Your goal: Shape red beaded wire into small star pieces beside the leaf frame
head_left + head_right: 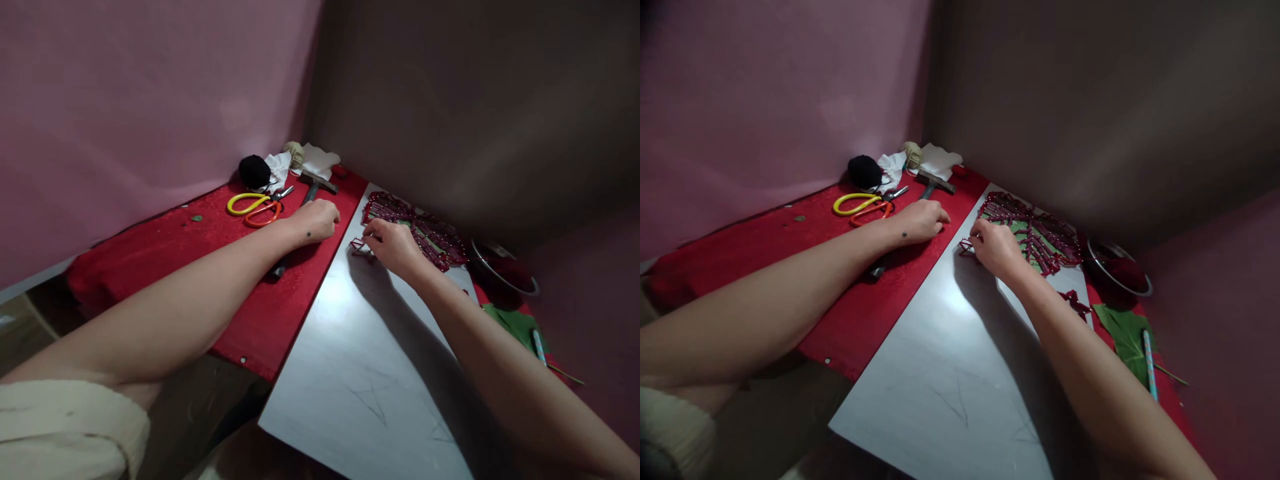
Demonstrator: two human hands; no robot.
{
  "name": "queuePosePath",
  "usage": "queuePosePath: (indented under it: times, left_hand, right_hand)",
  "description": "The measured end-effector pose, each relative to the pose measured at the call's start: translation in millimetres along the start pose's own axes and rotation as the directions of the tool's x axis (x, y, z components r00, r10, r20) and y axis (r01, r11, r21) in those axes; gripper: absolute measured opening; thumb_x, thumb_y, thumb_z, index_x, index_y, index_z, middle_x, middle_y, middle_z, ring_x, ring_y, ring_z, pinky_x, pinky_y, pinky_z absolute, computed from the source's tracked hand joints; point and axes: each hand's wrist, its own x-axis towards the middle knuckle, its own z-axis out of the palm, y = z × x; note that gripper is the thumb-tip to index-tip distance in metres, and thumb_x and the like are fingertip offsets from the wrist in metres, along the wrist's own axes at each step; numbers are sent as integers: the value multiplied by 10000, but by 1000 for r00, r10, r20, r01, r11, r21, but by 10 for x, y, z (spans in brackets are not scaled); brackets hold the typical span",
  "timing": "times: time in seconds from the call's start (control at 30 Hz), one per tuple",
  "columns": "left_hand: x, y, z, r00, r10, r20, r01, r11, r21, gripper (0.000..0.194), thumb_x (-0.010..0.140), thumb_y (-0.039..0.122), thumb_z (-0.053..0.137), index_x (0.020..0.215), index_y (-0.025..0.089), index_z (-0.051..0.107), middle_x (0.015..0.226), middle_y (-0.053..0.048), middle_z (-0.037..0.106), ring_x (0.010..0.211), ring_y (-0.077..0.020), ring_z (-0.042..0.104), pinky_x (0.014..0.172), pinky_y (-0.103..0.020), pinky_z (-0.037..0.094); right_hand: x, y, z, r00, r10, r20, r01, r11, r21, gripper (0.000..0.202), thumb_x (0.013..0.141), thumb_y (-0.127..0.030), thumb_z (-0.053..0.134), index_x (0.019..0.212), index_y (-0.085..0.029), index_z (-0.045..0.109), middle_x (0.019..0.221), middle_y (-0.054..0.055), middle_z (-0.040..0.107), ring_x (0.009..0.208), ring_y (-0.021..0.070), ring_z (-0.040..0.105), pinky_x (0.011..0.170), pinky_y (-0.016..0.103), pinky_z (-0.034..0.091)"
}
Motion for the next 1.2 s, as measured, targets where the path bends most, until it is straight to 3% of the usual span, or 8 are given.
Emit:
queuePosePath:
  times: [0.13,0.23,0.33,0.5,0.7,0.83,1.0,1.2]
  left_hand:
    - [9,47,-13,997,67,-25,-70,978,-199,350,747,140,484,1031,170,686,1011,-60,691,966,-169,603,851,-238,426]
    - [-1,98,-26,997,75,-5,-72,935,-348,336,731,134,512,1013,148,694,967,-58,706,919,-155,619,813,-220,438]
    - [-5,125,-16,997,77,30,-59,917,-394,318,710,128,535,977,138,708,932,-51,714,903,-154,622,790,-209,438]
    - [-35,125,-30,978,160,137,-112,945,-306,406,732,80,467,1045,220,684,947,-19,706,879,-142,606,770,-208,415]
    - [-157,119,-173,916,282,286,-291,957,-13,468,809,126,419,1226,288,553,998,-67,634,827,-160,555,708,-243,378]
    - [-240,162,-251,900,300,315,-329,943,42,473,823,108,378,1218,303,549,1005,-65,578,837,-166,534,703,-262,361]
    - [-302,305,-240,924,299,240,-352,910,220,359,861,170,349,1070,210,638,994,-102,549,806,-195,531,751,-344,347]
    - [-308,325,-224,927,276,253,-330,921,207,324,846,158,356,967,170,656,1007,-119,570,789,-196,541,703,-326,361]
  right_hand:
    - [50,72,-3,993,-110,37,109,993,44,218,784,-216,502,830,-199,715,781,30,707,710,145,612,660,238,407]
    - [63,76,-14,983,-146,110,148,989,-8,253,782,-194,493,879,-222,725,856,26,716,770,154,626,690,246,415]
    - [64,78,-30,964,-203,170,220,972,-85,297,767,-163,473,915,-233,721,890,21,713,814,162,621,688,253,409]
    - [86,45,-119,867,-373,331,450,871,-198,345,755,-132,420,927,-226,704,912,31,690,805,164,599,612,262,352]
    - [89,-25,-221,813,-399,423,543,783,-303,351,754,-122,394,929,-209,685,822,49,674,662,145,558,520,279,248]
    - [98,16,-199,833,-390,392,499,835,-231,361,747,-127,405,937,-229,695,851,34,688,711,152,573,554,270,298]
    - [201,96,-132,937,-226,266,254,964,-75,314,730,-161,468,930,-209,706,821,22,697,725,137,584,635,237,376]
    - [397,-148,-67,981,3,193,53,958,-280,247,759,-229,484,860,-187,706,870,97,694,775,199,602,599,268,374]
